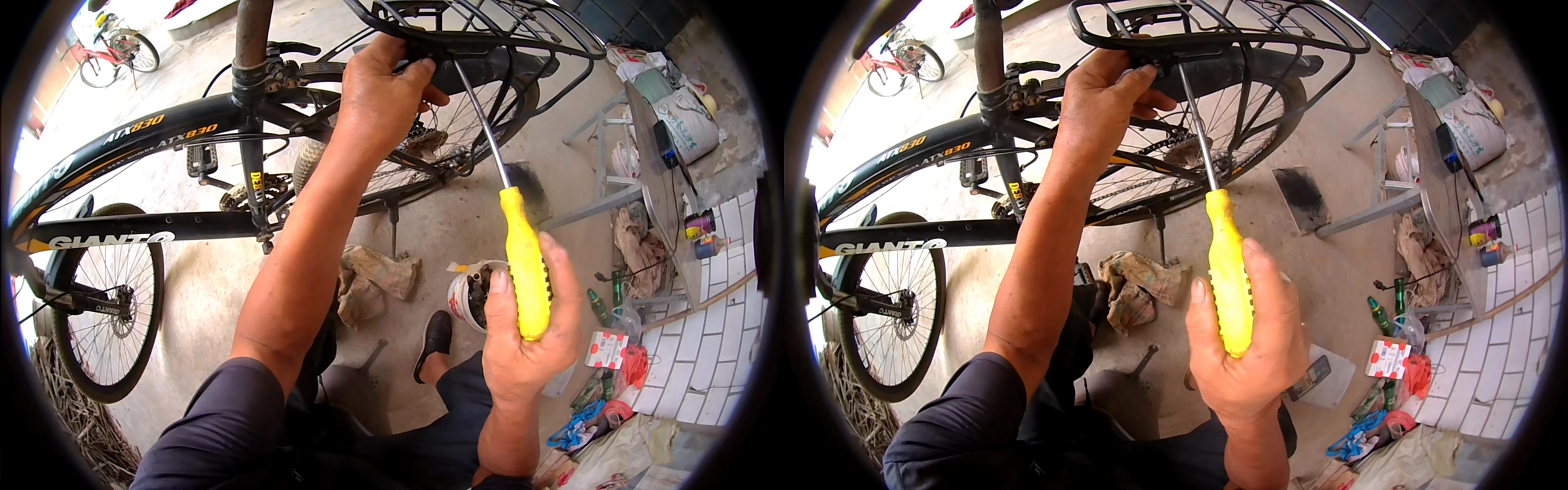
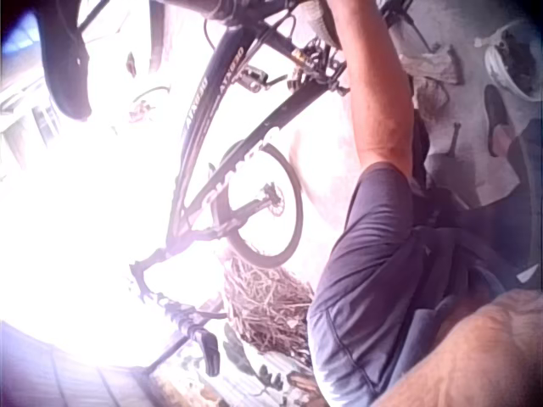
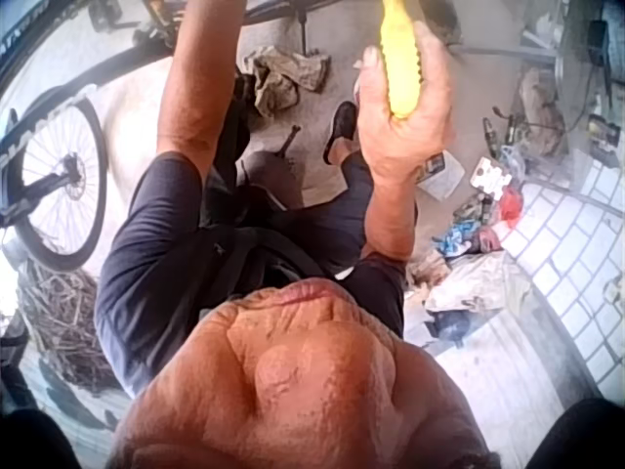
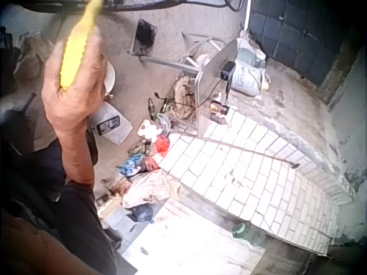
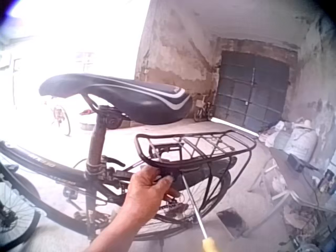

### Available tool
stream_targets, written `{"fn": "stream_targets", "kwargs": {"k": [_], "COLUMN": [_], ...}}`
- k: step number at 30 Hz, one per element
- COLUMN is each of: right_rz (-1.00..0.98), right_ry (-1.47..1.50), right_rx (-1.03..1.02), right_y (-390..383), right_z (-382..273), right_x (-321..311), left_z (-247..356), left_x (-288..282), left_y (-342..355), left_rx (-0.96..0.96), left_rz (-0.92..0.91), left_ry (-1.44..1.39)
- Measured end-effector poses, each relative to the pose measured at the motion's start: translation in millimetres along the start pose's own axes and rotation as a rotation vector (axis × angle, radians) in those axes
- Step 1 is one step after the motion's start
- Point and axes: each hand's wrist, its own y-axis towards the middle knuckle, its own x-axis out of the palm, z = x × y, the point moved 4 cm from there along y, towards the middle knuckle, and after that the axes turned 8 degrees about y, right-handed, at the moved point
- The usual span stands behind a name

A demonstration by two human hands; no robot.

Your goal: The person uses a yellow screwdriver to tighten screws on the rear mudguard of a bicycle. They work on the attachment points near the rear wheel and the seat post area, adjusting the mudguard's position.

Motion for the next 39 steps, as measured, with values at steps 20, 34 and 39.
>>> {"fn": "stream_targets", "kwargs": {"k": [20, 34, 39], "right_rz": [-0.005, 0.114, 0.090], "right_ry": [-0.096, 0.729, 0.646], "right_rx": [0.210, 0.873, 0.842], "right_y": [15.0, 20.0, 23.6], "right_z": [9.2, 24.3, 23.1], "right_x": [-12.7, -10.5, -12.6], "left_z": [0.1, 4.6, 9.4], "left_x": [-1.1, -0.3, -2.0], "left_y": [0.5, -2.7, -7.7], "left_rx": [0.007, -0.048, 0.060], "left_rz": [0.010, -0.006, -0.001], "left_ry": [-0.008, -0.097, 0.112]}}
